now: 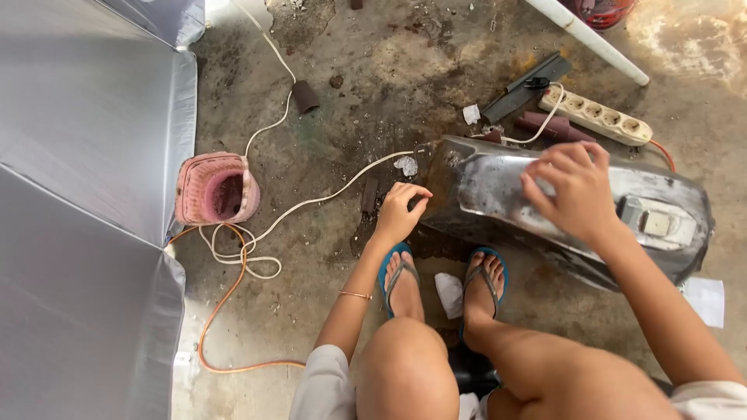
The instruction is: The person manually sands the surface of a motorcycle fuel tank with sandpaper to prepare it for finishing.
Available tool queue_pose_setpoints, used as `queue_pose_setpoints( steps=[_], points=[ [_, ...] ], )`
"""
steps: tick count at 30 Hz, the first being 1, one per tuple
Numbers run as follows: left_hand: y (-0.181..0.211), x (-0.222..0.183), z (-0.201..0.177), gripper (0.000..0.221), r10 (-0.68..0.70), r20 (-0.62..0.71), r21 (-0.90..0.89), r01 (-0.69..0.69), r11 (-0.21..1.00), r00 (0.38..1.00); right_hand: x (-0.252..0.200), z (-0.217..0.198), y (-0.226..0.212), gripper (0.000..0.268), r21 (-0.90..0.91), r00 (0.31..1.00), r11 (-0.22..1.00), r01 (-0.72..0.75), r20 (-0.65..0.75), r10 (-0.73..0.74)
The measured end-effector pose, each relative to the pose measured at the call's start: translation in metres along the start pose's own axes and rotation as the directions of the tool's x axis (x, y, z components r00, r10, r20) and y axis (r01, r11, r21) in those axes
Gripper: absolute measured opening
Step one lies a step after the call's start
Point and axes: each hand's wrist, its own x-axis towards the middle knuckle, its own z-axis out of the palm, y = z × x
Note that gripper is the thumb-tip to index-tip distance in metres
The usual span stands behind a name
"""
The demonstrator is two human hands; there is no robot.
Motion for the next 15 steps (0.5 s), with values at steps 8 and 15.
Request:
queue_pose_setpoints(
  steps=[8,15],
  points=[
    [-0.037,0.037,0.058,0.015,-0.092,-0.05,0.116,0.098,0.988,0.994,0.055,0.19,0.119,0.018,-0.06,0.753,0.983,-0.173,0.635,0.172],
    [-0.039,0.071,0.079,0.025,-0.201,-0.079,0.211,0.213,0.954,0.976,0.038,0.32,0.156,0.029,-0.172,0.616,0.984,-0.04,0.771,0.159]
  ],
)
